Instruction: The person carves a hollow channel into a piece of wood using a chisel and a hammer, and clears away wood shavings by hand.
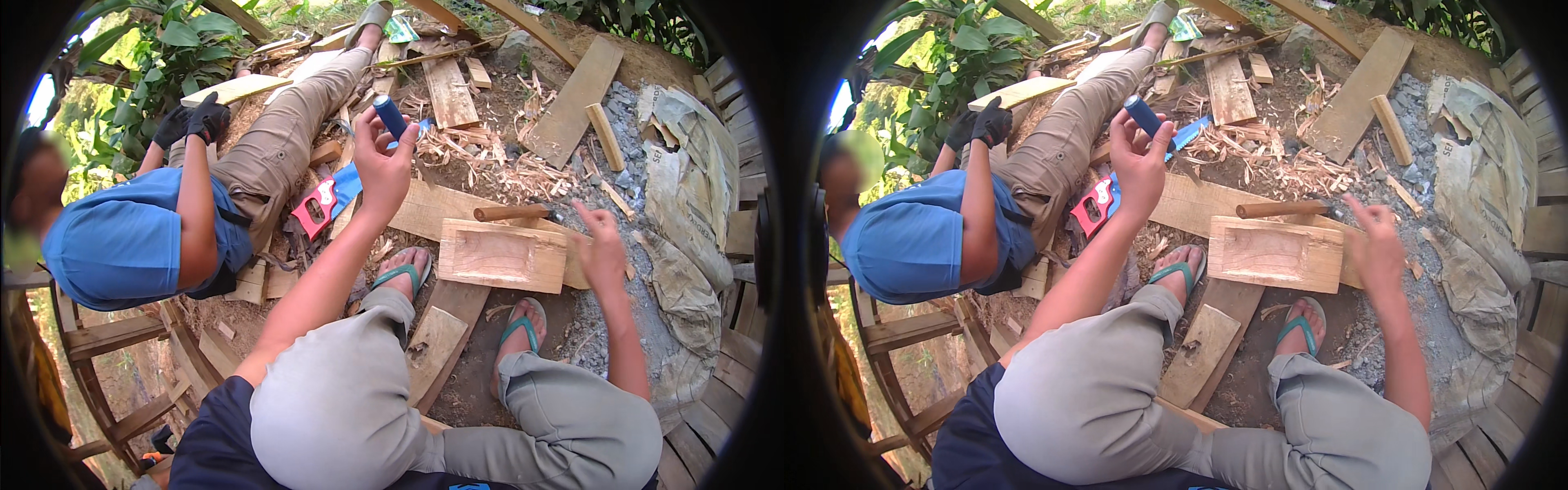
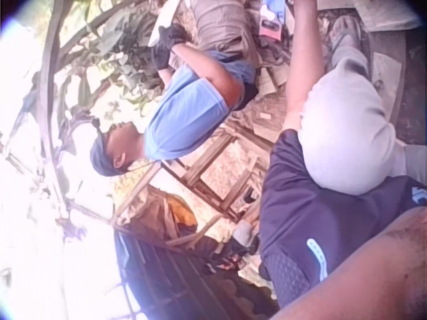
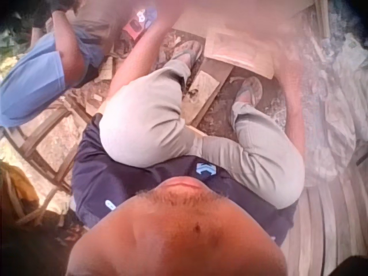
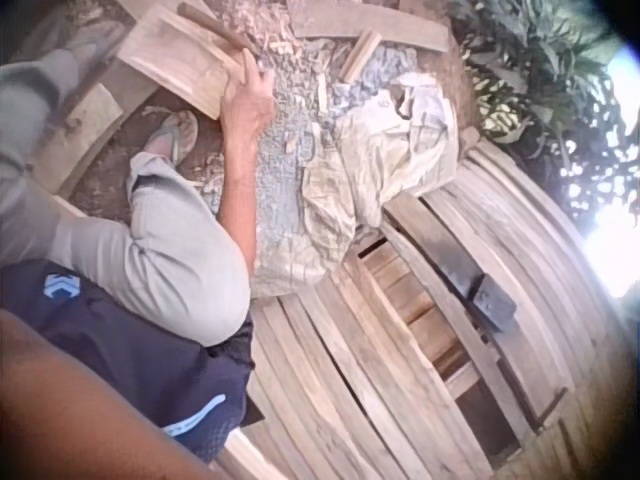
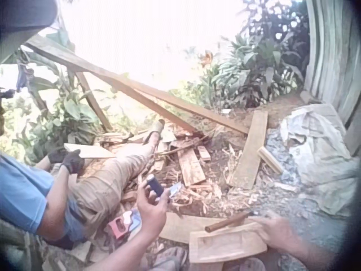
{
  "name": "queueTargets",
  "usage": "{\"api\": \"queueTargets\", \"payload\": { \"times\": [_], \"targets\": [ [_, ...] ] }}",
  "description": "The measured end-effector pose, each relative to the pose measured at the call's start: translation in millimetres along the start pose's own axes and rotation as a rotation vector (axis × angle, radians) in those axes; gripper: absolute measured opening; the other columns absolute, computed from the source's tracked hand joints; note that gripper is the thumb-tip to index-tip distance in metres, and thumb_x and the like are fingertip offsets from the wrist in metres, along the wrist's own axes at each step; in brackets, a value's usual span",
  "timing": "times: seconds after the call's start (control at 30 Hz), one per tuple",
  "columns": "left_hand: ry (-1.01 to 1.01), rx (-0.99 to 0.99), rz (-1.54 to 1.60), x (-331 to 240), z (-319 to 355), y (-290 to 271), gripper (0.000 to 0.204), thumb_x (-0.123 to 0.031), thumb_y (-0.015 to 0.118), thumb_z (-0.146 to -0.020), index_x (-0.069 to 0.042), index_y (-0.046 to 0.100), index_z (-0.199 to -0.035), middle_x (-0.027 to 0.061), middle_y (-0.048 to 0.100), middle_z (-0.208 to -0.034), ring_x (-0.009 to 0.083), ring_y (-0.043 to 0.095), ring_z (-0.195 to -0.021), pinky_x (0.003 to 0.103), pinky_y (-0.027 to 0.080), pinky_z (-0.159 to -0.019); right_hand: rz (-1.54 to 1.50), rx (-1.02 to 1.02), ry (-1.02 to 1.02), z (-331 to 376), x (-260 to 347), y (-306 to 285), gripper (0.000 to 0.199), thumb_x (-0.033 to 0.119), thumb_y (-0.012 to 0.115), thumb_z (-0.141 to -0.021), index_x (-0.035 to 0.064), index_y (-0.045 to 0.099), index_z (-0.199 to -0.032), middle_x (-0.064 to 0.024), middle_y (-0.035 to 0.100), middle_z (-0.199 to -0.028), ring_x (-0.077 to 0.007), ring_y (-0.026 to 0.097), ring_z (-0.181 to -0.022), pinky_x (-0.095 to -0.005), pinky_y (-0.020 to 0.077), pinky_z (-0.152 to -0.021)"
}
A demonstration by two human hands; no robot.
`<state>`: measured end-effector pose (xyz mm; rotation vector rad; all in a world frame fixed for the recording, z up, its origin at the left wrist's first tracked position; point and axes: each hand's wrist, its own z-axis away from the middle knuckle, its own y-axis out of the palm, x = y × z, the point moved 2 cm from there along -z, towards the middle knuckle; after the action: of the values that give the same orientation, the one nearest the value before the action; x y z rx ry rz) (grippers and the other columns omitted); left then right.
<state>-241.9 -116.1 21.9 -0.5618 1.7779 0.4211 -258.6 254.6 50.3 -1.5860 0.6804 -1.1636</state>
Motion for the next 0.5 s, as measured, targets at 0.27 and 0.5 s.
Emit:
{"api": "queueTargets", "payload": {
  "times": [0.27,0.5],
  "targets": [
    [0.113,0.012,0.022,14,2,9,0.049,-0.005,0.078,-0.092,0.002,0.048,-0.131,0.0117,0.068,-0.106,0.0161,0.072,-0.089,0.025,0.058,-0.074,0.332,0.36,-0.363,37,15,102,0.01,0.009,0.066,-0.077,0.0073,0.076,-0.077,-0.0171,0.072,-0.075,-0.03,0.075,-0.071,-0.0419,0.0582,-0.06],
    [0.098,-0.004,0.041,6,-2,15,0.035,0.0,0.07,-0.097,-0.004,0.052,-0.126,0.0065,0.065,-0.107,0.0122,0.067,-0.084,0.026,0.057,-0.072,0.443,0.459,-0.498,20,45,102,0.01,0.008,0.069,-0.078,0.0112,0.078,-0.076,-0.0128,0.075,-0.078,-0.0264,0.077,-0.078,-0.0383,0.0581,-0.062]
  ]
}}
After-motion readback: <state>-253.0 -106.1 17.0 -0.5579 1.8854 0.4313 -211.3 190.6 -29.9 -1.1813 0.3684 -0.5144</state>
